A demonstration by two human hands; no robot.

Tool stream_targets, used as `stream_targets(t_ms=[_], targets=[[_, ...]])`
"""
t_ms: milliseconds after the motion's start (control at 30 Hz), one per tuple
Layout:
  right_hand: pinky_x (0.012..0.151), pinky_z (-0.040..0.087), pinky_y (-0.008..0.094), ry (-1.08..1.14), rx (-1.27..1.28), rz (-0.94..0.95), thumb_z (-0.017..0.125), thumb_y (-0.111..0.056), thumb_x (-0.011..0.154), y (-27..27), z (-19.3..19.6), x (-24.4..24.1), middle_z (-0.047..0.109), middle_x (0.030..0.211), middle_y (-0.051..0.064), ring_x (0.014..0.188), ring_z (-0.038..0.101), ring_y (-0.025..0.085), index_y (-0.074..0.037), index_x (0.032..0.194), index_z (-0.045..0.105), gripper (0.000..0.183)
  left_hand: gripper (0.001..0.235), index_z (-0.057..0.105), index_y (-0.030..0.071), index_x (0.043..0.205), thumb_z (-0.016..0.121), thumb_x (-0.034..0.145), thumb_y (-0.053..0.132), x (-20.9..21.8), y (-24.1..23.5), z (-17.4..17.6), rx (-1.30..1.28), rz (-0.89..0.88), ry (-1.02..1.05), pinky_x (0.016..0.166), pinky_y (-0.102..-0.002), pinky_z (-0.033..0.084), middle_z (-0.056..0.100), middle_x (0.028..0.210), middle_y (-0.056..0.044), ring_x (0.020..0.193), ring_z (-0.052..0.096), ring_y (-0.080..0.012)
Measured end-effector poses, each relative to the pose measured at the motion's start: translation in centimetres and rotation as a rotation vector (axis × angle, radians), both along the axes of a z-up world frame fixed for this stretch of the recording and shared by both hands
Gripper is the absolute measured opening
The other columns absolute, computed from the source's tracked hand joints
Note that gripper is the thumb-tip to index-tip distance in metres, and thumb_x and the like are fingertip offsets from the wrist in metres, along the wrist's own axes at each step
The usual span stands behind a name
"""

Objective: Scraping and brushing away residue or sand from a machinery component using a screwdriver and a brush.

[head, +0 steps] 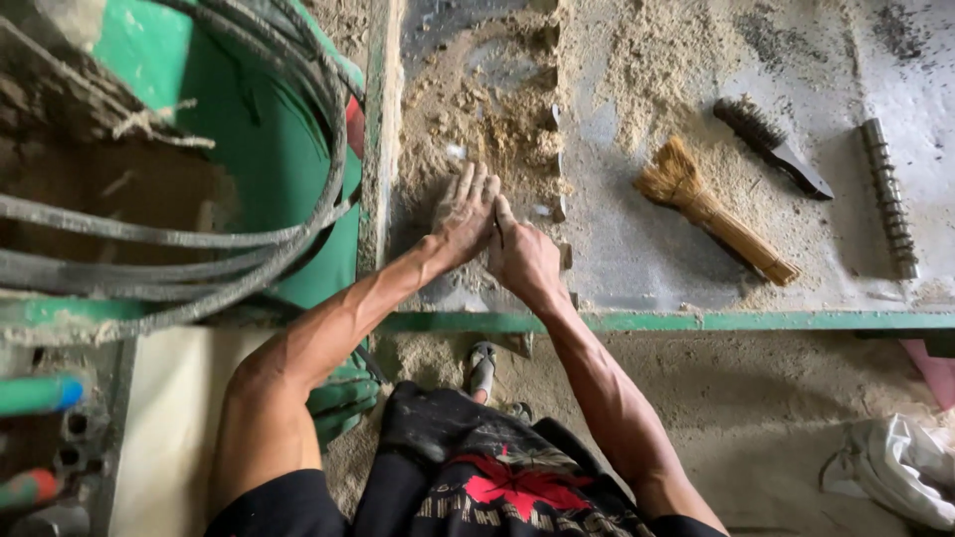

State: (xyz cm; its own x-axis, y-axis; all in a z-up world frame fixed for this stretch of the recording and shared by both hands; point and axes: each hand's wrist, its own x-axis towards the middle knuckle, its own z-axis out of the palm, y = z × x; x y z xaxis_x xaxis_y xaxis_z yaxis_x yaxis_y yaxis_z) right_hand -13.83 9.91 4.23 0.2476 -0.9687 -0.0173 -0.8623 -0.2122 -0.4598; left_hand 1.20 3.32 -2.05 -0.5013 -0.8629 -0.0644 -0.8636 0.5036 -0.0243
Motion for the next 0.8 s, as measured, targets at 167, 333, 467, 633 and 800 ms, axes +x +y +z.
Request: stream_targets(t_ms=[167, 333, 467, 633, 800], targets=[[0.026, 0.035, 0.026, 0.003, -0.130, -0.003, 0.045, -0.025, 0.107, -6.3, -3.1, 1.5, 0.054, 0.055, 0.000, 0.036, 0.040, 0.008, 0.001, 0.155, 0.040, 0.055, 0.070, 0.013, -0.003, 0.161, 0.044, 0.102, 0.019, 0.6, -6.3, -2.1, -0.284, 0.016, -0.366, 0.124, -0.051, 0.012, 0.009, 0.168, -0.026, 0.154, 0.013, -0.0392], [0.027, 0.036, 0.026, -0.014, -0.076, -0.022, 0.043, -0.023, 0.106, -11.6, -2.6, 3.1, 0.054, 0.052, -0.002, 0.034, 0.040, 0.008, 0.000, 0.156, 0.038, 0.055, 0.060, 0.012, 0.004, 0.162, 0.036, 0.107, 0.010, 2.7, -14.2, -7.1, -0.333, 0.053, -0.256, 0.128, -0.049, 0.010, 0.008, 0.168, -0.021, 0.156, 0.013, -0.0359], [0.027, 0.035, 0.027, 0.026, -0.071, -0.007, 0.044, -0.025, 0.107, -10.6, -3.6, 3.0, 0.054, 0.054, -0.001, 0.035, 0.039, 0.009, -0.002, 0.155, 0.040, 0.053, 0.061, 0.011, 0.001, 0.160, 0.035, 0.106, 0.016, 2.3, -11.7, -5.7, -0.098, 0.037, -0.136, 0.125, -0.049, 0.009, 0.007, 0.166, -0.022, 0.154, 0.010, -0.0362], [0.027, 0.035, 0.027, -0.004, -0.137, 0.010, 0.044, -0.024, 0.108, -6.6, -3.3, 1.6, 0.054, 0.055, -0.001, 0.035, 0.039, 0.009, 0.000, 0.155, 0.041, 0.052, 0.066, 0.010, 0.002, 0.163, 0.040, 0.105, 0.017, 1.7, -9.6, -6.7, -0.333, -0.007, -0.338, 0.124, -0.053, 0.010, 0.007, 0.168, -0.024, 0.154, 0.010, -0.0390], [0.031, 0.035, 0.030, -0.038, -0.179, 0.011, 0.050, -0.022, 0.102, -1.1, -2.6, 0.2, 0.053, 0.051, -0.001, 0.035, 0.040, 0.009, 0.002, 0.153, 0.044, 0.057, 0.071, 0.009, -0.003, 0.162, 0.038, 0.105, 0.030, -0.1, -1.4, -0.4, 0.059, 0.031, -0.079, 0.127, -0.051, 0.008, 0.004, 0.166, -0.030, 0.156, 0.007, -0.0418]])
